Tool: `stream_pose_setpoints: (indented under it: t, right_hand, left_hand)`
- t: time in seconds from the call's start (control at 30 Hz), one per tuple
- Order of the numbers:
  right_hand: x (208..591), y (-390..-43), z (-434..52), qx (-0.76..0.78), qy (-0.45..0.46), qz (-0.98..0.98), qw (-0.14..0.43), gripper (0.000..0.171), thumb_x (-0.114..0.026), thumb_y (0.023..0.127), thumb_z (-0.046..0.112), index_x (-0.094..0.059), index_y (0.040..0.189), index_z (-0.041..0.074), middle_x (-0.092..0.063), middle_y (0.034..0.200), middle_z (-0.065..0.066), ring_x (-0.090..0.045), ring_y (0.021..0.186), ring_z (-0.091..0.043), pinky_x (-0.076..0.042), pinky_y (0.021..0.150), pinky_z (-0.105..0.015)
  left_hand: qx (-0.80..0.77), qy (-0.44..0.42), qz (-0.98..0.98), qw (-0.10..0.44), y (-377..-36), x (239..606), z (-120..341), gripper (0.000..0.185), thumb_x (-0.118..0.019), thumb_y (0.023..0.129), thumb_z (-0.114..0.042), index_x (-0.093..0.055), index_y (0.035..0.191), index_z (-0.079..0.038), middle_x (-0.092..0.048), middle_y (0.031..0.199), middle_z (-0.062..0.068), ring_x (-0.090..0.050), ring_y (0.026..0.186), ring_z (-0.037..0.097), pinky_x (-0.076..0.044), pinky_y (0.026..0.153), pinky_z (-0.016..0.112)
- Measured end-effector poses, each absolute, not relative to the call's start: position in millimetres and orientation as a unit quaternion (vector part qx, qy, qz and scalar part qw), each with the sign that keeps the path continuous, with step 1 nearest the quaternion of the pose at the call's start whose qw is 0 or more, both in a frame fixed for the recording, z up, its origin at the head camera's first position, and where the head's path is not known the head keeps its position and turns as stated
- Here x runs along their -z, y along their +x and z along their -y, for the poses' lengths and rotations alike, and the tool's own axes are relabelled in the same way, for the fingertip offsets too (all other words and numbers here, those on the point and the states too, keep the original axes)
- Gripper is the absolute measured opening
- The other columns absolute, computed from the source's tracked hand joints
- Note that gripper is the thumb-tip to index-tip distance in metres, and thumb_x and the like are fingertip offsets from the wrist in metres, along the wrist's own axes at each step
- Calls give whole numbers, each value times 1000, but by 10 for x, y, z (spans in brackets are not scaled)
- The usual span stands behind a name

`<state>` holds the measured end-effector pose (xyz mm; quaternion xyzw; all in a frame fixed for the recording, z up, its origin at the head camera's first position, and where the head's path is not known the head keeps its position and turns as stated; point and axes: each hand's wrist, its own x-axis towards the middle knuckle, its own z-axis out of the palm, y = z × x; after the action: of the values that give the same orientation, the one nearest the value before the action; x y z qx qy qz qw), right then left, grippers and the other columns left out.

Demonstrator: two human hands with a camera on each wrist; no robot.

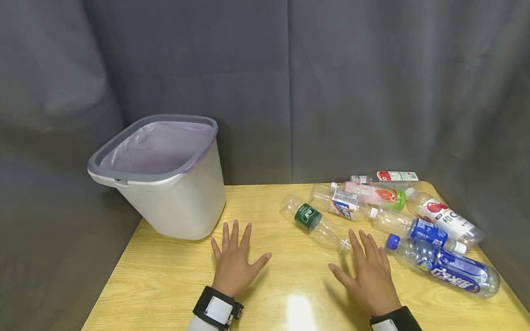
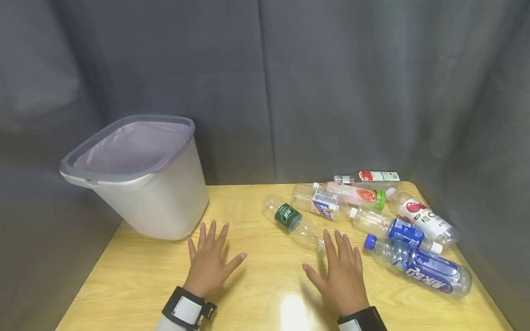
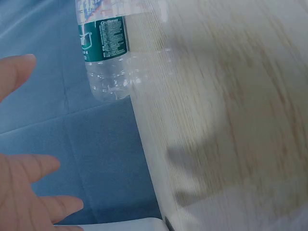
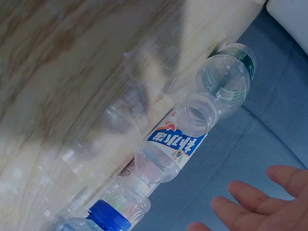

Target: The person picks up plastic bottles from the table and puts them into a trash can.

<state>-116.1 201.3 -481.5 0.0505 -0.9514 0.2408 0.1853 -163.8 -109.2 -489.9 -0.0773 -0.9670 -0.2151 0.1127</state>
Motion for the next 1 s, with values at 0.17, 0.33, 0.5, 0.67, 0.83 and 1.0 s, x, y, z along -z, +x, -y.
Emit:
stream_pose_setpoints:
  t: [0.17,0.33,0.5,0.67,0.83,1.0]
  right_hand:
    - [4799,-1173,-2041,-235,53,953,186,92,-75,82,48,-32,153,8,-37,150,-28,-30,140,-52,-22,111,-70]
    - [4794,-1180,-2178,-226,49,956,179,91,-74,84,46,-32,153,6,-37,149,-31,-31,138,-53,-22,110,-71]
    - [4823,-1211,-2458,-206,43,960,185,84,-74,84,34,-34,151,3,-39,145,-33,-34,134,-54,-22,108,-71]
    - [4887,-1250,-2829,-177,15,960,218,74,-75,77,17,-44,141,-1,-44,136,-36,-39,124,-55,-23,106,-71]
    - [4984,-1249,-3184,-147,-16,960,236,76,-77,70,12,-45,138,-2,-42,134,-38,-38,122,-58,-16,107,-75]
    - [5074,-1237,-3388,-133,-29,961,242,77,-77,67,12,-46,136,-3,-41,133,-38,-37,122,-57,-13,108,-76]
  left_hand:
    - [212,-77,969,105,-1649,4865,1093,92,-59,83,-71,-31,156,-22,-17,165,19,-1,154,43,1,113,77]
    - [222,-82,967,94,-1644,4854,1077,92,-59,84,-71,-30,156,-21,-16,165,19,0,153,43,3,113,76]
    - [232,-86,965,88,-1629,4837,1065,93,-61,84,-68,-28,157,-20,-16,164,21,1,153,43,1,113,76]
    - [215,-86,969,90,-1641,4844,1077,94,-59,84,-70,-29,157,-18,-16,164,21,1,153,44,-1,114,76]
    - [223,-82,968,81,-1645,4863,1096,93,-60,85,-68,-29,156,-18,-15,164,21,2,153,44,-2,113,76]
    - [239,-81,964,79,-1664,4899,1094,93,-64,85,-64,-29,156,-17,-15,164,21,4,153,44,-1,113,77]
